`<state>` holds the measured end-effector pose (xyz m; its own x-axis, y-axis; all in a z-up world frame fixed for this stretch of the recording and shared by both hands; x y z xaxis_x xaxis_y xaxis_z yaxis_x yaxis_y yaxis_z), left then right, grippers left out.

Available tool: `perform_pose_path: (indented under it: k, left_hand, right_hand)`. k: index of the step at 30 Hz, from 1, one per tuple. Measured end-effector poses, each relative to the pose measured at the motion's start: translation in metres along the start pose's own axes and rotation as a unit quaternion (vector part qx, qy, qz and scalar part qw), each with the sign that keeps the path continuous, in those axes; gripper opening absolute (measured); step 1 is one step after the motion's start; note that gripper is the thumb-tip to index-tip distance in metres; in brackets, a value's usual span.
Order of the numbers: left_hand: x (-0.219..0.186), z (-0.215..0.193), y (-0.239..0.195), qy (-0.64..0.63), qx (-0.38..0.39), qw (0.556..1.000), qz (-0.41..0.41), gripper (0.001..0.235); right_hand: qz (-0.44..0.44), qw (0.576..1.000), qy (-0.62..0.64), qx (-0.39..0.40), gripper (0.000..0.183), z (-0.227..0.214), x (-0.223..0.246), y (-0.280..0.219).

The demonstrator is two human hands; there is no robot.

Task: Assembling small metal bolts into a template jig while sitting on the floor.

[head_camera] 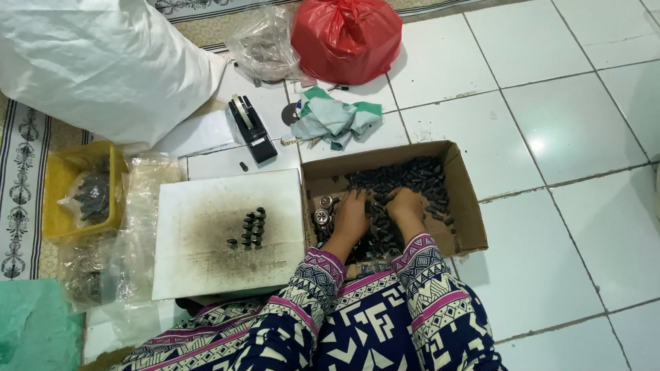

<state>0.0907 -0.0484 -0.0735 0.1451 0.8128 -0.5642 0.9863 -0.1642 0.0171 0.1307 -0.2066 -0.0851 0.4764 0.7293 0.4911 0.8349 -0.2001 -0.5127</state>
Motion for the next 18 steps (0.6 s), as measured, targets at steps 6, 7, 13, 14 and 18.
perform_pose_path:
  k: [6,7,13,14,18]
  left_hand:
    - [0.047,0.058,0.01,0.08,-0.029,0.996,0.03,0.016]
    - [0.043,0.053,0.007,0.08,-0.03,0.996,0.03,0.016]
    - [0.027,0.022,-0.002,-0.078,-0.055,0.995,-0.024,0.021]
    - [0.017,0.007,-0.008,-0.1,-0.058,0.992,-0.04,0.019]
    - [-0.002,-0.027,-0.027,-0.143,-0.093,0.984,-0.058,0.017]
  right_hand:
    - [0.007,1.0,-0.002,0.011,0.029,-0.011,0.02,-0.021]
    - [0.007,1.0,-0.002,0.01,0.029,-0.004,0.011,-0.013]
    - [-0.089,0.995,0.036,-0.002,0.022,0.0,0.017,-0.017]
    - [-0.107,0.992,0.062,0.008,0.022,0.004,0.019,-0.018]
    - [-0.159,0.957,0.238,0.037,0.027,0.015,0.022,-0.022]
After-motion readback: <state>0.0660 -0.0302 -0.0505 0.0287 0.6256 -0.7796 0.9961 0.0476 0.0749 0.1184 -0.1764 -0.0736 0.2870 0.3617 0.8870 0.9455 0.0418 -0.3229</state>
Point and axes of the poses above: each hand's wrist, its own y-axis towards the middle knuckle, its own z-axis out of the palm, x = y × z, the point moved 2 cm from there along y, towards the middle knuckle, and after that the axes turned 1 degree about -z, right-handed, at the moved point
